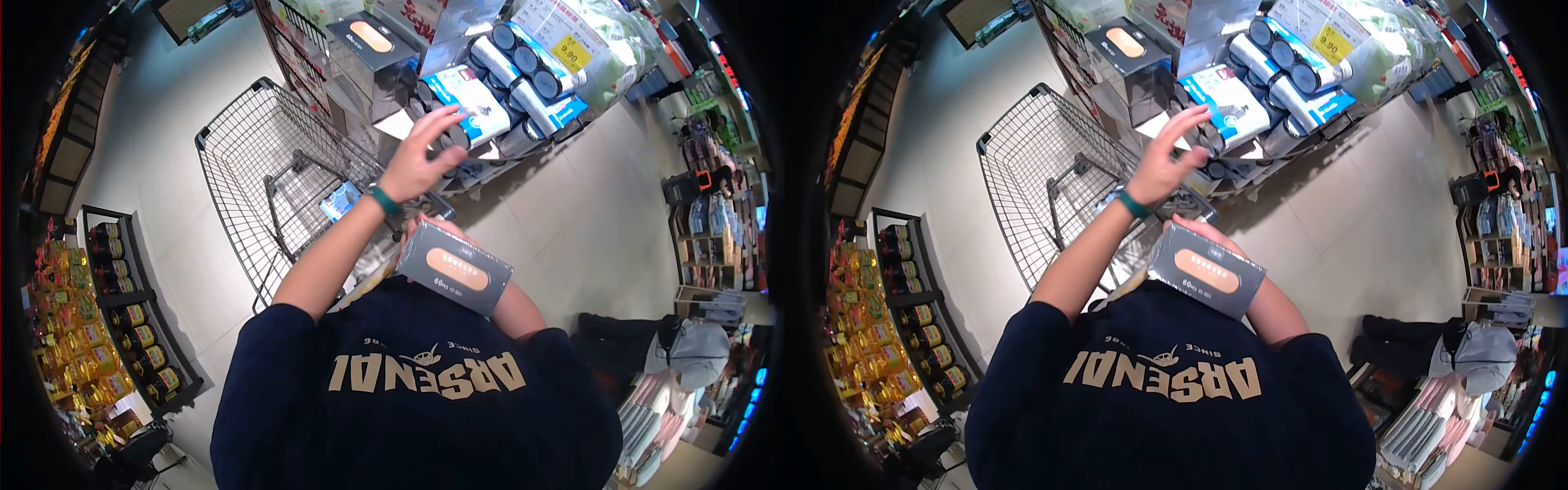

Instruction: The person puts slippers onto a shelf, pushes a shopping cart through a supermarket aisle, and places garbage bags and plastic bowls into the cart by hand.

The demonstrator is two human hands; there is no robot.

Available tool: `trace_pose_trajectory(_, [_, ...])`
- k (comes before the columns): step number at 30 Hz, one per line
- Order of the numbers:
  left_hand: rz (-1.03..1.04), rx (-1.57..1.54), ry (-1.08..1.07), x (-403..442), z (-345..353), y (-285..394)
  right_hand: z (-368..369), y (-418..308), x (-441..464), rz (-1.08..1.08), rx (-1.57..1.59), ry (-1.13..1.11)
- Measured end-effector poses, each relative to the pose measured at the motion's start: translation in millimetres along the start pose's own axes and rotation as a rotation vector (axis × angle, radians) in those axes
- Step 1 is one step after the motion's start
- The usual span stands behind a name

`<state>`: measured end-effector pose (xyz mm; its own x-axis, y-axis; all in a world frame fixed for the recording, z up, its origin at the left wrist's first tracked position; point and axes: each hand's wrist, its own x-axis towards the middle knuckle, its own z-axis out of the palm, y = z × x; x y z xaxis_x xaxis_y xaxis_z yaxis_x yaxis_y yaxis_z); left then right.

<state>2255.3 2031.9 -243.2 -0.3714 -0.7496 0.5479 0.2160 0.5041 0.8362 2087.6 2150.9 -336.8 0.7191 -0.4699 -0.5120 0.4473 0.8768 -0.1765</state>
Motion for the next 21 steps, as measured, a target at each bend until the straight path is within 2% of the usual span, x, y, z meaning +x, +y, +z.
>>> trace_pose_trajectory(1, [-0.176,-0.379,-0.039,-20,-13,11,30,2,-7,-0.042,-0.012,0.081])
trace_pose_trajectory(3, [-0.221,-0.498,-0.121,-63,-35,33,45,3,-6,-0.043,-0.138,-0.029])
trace_pose_trajectory(5, [-0.245,-0.455,-0.142,-101,-46,47,75,15,-14,-0.320,-0.430,0.083])
trace_pose_trajectory(8, [-0.292,-0.348,-0.069,-146,-48,53,72,20,4,-0.301,-0.356,0.009])
trace_pose_trajectory(9, [-0.175,0.070,-0.051,-156,-55,52,69,20,13,-0.291,-0.320,-0.030])
trace_pose_trajectory(12, [-0.347,-0.196,0.278,-188,-57,42,60,27,45,-0.244,-0.198,-0.136])
trace_pose_trajectory(15, [-0.504,-0.302,0.536,-220,-69,36,59,36,78,-0.188,-0.067,-0.236])
trace_pose_trajectory(17, [-0.639,-0.475,0.755,-230,-77,41,72,24,81,0.044,0.093,-0.073])
trace_pose_trajectory(18, [-0.680,-0.451,0.797,-240,-83,40,71,19,83,0.065,0.026,-0.217])
trace_pose_trajectory(19, [-0.721,-0.428,0.837,-249,-91,39,110,24,72,-0.059,-0.280,0.214])
trace_pose_trajectory(21, [-0.765,-0.264,0.820,-263,-102,42,107,16,67,-0.111,-0.362,0.115])
